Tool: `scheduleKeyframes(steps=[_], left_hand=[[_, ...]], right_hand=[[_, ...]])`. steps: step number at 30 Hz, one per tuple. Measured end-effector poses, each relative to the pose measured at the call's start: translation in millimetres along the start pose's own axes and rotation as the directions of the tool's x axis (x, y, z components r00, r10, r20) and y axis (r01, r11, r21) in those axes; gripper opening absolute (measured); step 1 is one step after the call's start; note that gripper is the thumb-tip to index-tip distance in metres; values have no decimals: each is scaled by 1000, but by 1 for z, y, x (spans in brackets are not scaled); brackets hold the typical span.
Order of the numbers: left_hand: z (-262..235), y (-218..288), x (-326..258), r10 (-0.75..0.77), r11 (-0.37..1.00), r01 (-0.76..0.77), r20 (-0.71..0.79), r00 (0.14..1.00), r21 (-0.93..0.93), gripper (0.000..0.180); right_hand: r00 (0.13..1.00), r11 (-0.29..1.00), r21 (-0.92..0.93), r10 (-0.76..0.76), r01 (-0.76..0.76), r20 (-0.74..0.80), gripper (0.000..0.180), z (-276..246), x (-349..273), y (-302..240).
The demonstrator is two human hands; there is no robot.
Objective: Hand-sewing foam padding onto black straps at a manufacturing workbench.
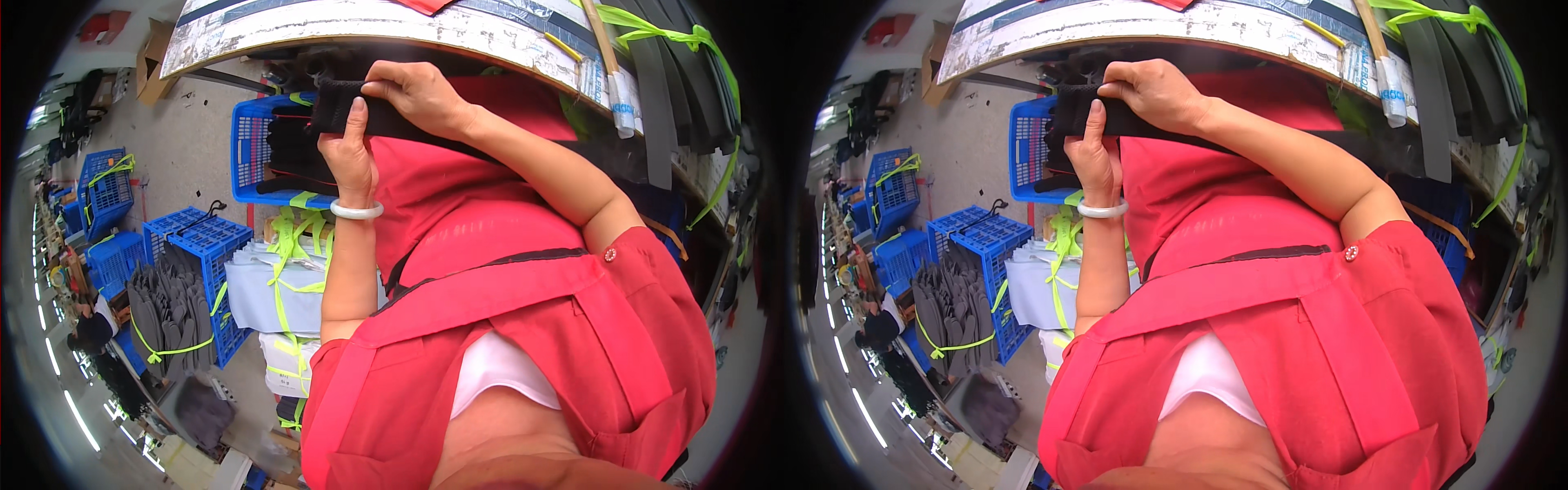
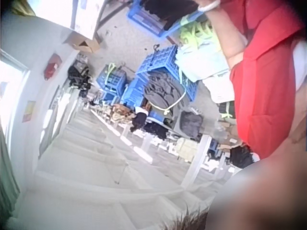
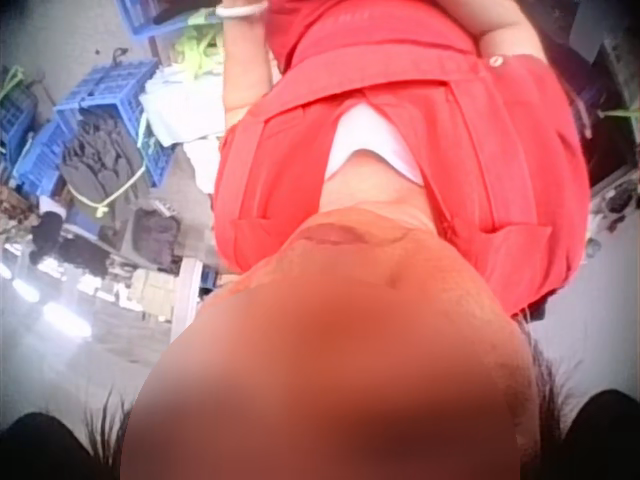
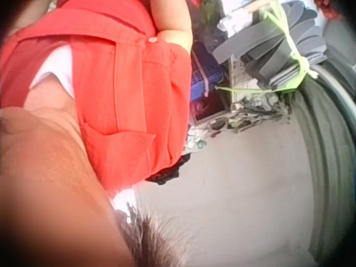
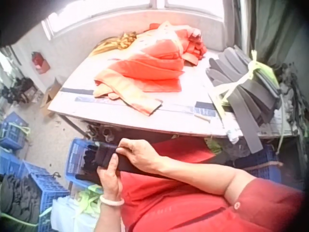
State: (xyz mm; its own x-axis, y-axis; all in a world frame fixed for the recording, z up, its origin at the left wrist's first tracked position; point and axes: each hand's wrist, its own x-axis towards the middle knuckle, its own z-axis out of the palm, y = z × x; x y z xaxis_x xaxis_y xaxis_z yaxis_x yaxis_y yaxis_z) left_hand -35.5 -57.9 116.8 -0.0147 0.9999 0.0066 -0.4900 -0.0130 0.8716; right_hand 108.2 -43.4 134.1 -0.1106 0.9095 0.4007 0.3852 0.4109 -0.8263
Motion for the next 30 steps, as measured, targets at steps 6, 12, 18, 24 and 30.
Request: scheduleKeyframes(steps=[6, 12, 18, 24, 30], left_hand=[[-3, -9, -4, -105, 992, 104, -11, 994, -76, 26], [-27, 14, 17, -414, 901, 433, 257, 873, -17, 18], [-75, 24, 30, -300, 943, 227, 320, 899, 245, 11], [-103, 41, 44, -135, 987, 116, -180, 974, -110, 8], [-59, -51, 18, -290, 948, 262, -149, 945, -181, 11]], right_hand=[[976, 964, 174, 180, -200, 123, 22, -3, 4, 1], [957, 973, -122, 219, -198, 192, 16, -7, -2, 3], [955, 883, -426, -77, 199, 286, 10, 2, 7, -33], [907, 904, -130, -384, 408, 172, 16, -2, 12, -75], [877, 887, -88, 461, -453, 133, 29, 28, -12, 30]])
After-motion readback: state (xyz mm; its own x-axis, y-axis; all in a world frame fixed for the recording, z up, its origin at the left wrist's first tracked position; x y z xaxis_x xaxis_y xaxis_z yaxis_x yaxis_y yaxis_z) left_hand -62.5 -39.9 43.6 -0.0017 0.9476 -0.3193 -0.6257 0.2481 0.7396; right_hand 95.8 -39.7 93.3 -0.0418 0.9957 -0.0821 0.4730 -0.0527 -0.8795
